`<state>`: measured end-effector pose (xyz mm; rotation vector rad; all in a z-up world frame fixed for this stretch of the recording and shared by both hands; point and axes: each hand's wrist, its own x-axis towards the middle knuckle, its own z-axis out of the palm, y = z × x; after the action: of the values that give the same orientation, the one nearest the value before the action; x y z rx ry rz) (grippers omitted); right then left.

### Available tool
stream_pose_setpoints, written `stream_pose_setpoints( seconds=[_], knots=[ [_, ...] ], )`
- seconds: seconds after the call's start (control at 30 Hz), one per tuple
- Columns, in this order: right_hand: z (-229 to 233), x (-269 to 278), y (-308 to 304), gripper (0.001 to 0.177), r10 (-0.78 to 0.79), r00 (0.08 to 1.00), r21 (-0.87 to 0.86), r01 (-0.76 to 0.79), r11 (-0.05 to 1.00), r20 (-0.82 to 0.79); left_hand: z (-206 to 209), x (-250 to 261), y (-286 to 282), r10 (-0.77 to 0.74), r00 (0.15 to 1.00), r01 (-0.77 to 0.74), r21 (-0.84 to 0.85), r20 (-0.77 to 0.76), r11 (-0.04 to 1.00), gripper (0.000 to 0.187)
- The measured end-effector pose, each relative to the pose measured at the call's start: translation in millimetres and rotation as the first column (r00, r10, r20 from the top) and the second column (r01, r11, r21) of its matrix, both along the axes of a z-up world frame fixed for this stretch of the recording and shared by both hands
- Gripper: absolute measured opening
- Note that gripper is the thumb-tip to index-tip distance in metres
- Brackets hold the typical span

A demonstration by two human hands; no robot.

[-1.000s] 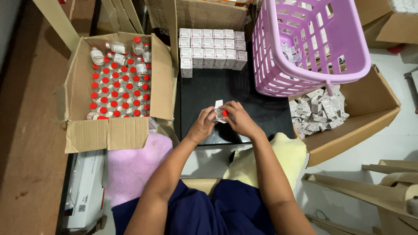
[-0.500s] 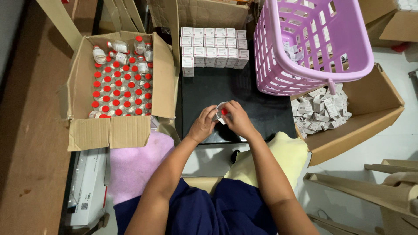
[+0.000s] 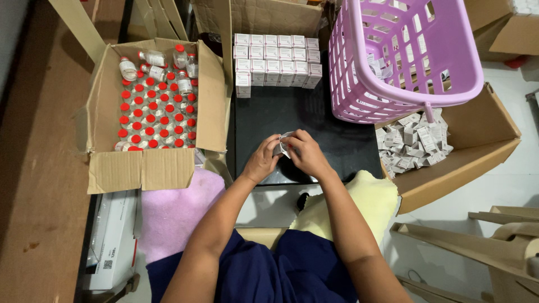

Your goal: The person repeatedly picks small bottles with red caps from a cardboard box, places them into small white boxes, and stacks the closed boxes on the table. The person also handles folded paper inserts from a pink basket and places them into the boxes before closing them.

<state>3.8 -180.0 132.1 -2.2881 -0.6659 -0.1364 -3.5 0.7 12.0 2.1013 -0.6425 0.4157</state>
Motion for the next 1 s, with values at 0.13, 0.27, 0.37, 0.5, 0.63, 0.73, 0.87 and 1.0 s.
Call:
stream_pose_setpoints(
  seconds=[0.13, 0.27, 0.37, 0.5, 0.63, 0.73, 0.87, 1.0],
  knots=[
    [2, 1, 2, 0.029, 0.014, 1.000, -0.066, -0.013, 0.998, 0.013, -3, 1, -1, -0.023, 0.999, 0.023, 0.007, 0.040, 1.000, 0.067],
    [4, -1, 8, 0.038, -0.003, 0.999, -0.275, -0.007, 0.961, -0.035, -4, 1, 0, -0.020, 0.999, 0.019, 0.036, 0.029, 0.999, 0.070],
    [6, -4, 12, 0.041, -0.022, 0.999, -0.390, 0.010, 0.921, -0.026, -2, -1, 0, -0.006, 1.000, 0.007, -0.031, 0.017, 0.999, 0.079],
    [4, -7, 15, 0.040, -0.035, 0.999, -0.327, 0.040, 0.944, 0.019, 4, -3, -1, 0.004, 0.995, -0.010, -0.060, -0.103, 0.998, 0.084],
    [-2, -6, 10, 0.034, -0.120, 0.980, -0.138, 0.143, 0.980, 0.160, 8, -4, -7, 0.040, 0.983, -0.070, -0.166, -0.181, 0.984, 0.080],
    [-12, -3, 6, 0.031, -0.272, 0.925, 0.014, 0.279, 0.960, 0.263, 7, -4, -11, 0.063, 0.987, -0.092, -0.198, -0.148, 0.976, 0.072],
    [-27, 4, -2, 0.020, -0.363, 0.918, 0.233, 0.393, 0.890, -0.160, 4, -4, -15, 0.055, 0.996, -0.073, -0.263, -0.075, 0.962, 0.048],
    [-40, 6, -1, 0.017, -0.284, 0.932, 0.392, 0.353, 0.850, -0.225, 2, -6, -20, 0.121, 0.968, -0.176, -0.255, -0.219, 0.951, 0.028]
  ],
)
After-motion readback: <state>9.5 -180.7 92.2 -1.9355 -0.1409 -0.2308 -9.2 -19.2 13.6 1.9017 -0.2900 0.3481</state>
